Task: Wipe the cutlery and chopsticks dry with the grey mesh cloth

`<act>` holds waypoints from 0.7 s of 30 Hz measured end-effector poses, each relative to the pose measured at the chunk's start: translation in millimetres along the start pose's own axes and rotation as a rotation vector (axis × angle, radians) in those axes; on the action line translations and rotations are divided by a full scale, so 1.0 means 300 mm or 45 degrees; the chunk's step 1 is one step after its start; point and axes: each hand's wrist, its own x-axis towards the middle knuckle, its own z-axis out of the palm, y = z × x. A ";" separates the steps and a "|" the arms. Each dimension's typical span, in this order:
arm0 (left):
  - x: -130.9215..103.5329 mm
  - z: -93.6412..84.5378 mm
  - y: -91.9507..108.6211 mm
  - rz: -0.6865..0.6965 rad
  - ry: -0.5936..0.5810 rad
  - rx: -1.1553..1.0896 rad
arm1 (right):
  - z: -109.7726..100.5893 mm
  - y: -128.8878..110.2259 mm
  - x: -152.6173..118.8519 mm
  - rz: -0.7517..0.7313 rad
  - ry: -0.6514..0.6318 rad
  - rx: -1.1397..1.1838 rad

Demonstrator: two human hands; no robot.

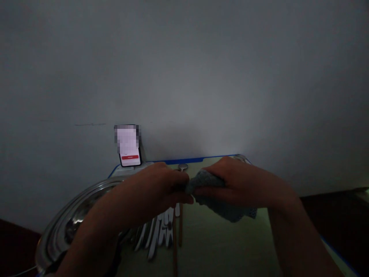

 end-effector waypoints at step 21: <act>-0.026 -0.044 -0.050 -0.084 -0.023 -0.321 | -0.033 0.088 -0.040 0.105 -0.089 0.219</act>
